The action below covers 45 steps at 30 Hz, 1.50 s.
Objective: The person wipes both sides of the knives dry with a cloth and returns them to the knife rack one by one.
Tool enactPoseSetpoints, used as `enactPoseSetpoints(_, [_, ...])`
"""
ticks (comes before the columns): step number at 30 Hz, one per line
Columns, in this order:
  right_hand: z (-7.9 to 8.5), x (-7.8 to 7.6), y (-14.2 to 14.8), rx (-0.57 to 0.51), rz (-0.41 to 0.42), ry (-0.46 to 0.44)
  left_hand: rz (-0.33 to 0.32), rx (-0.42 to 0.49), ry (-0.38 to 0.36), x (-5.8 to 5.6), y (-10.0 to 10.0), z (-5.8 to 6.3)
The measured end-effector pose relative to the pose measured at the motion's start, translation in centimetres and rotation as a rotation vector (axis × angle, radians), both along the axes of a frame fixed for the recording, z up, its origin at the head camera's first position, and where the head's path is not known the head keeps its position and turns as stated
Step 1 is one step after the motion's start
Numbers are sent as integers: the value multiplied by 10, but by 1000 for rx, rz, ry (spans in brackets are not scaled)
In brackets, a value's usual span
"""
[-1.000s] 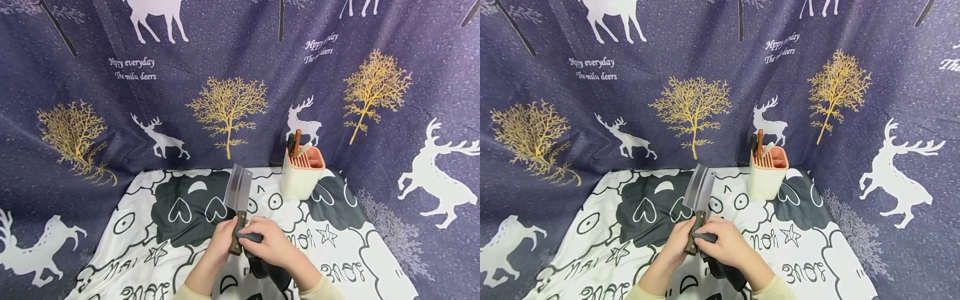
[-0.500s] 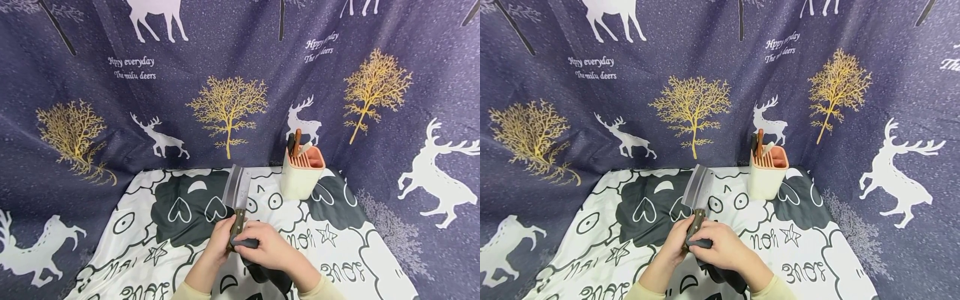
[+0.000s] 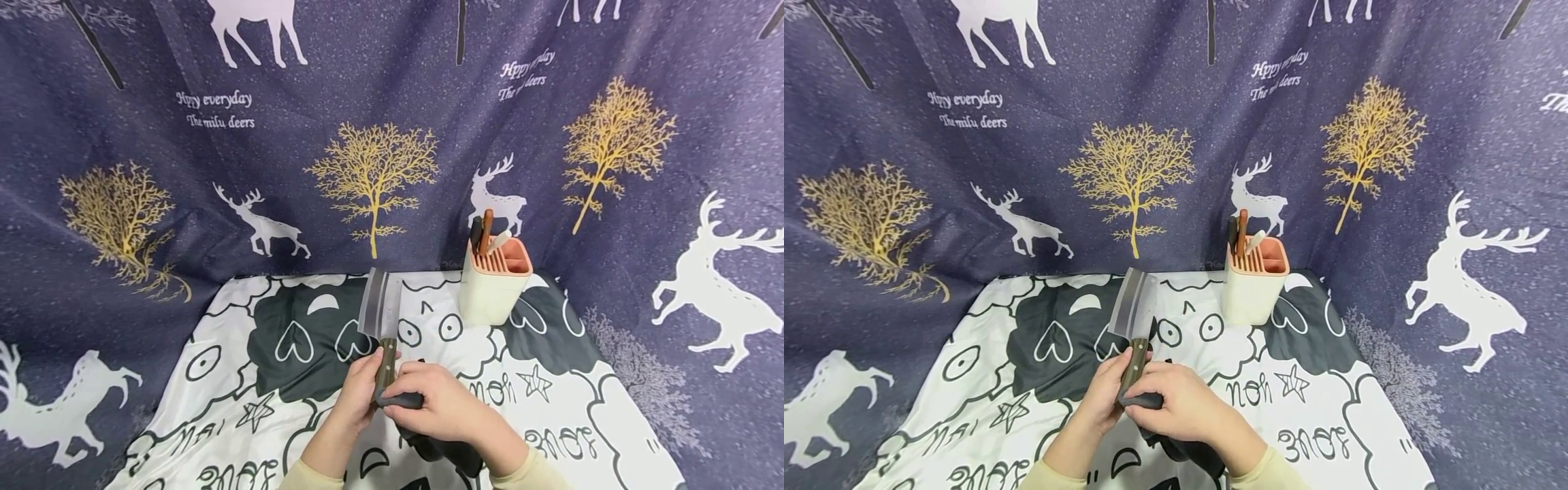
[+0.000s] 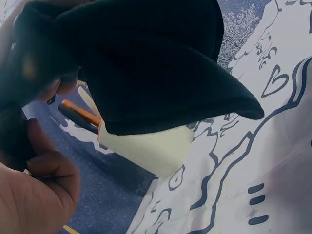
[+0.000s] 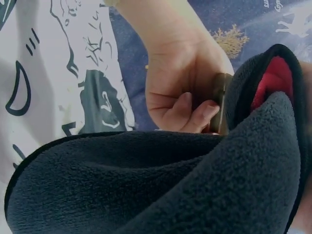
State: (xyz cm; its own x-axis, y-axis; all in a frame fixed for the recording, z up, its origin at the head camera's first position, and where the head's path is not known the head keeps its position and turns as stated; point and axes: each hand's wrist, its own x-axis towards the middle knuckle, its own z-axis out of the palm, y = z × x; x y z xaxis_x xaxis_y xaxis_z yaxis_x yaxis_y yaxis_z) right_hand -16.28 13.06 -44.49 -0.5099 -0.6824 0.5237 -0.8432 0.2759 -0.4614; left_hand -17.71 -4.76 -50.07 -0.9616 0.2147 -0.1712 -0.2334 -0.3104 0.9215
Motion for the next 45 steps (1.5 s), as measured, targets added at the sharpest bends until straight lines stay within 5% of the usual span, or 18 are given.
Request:
enactPoseSetpoints(8, [15, -3, 10, 5, -48, -86, 42, 23, 2, -4, -1, 2])
enactPoseSetpoints(14, [6, 3, -9, -22, -89, 62, 51, 35, 21, -4, 4, 4])
enactPoseSetpoints(18, [1, 5, -18, -20, -187, 117, 72, 71, 15, -3, 5, 5])
enactPoseSetpoints(22, [1, 4, -20, -22, -245, 49, 46, 111, 45, -2, 5, 5])
enactPoseSetpoints(30, [1, -3, -15, -121, -214, -68, -26, 57, 102, 3, 2, 11])
enactPoseSetpoints(45, [4, -20, 2, -137, -399, -8, -117, -76, 150, 13, 7, 19])
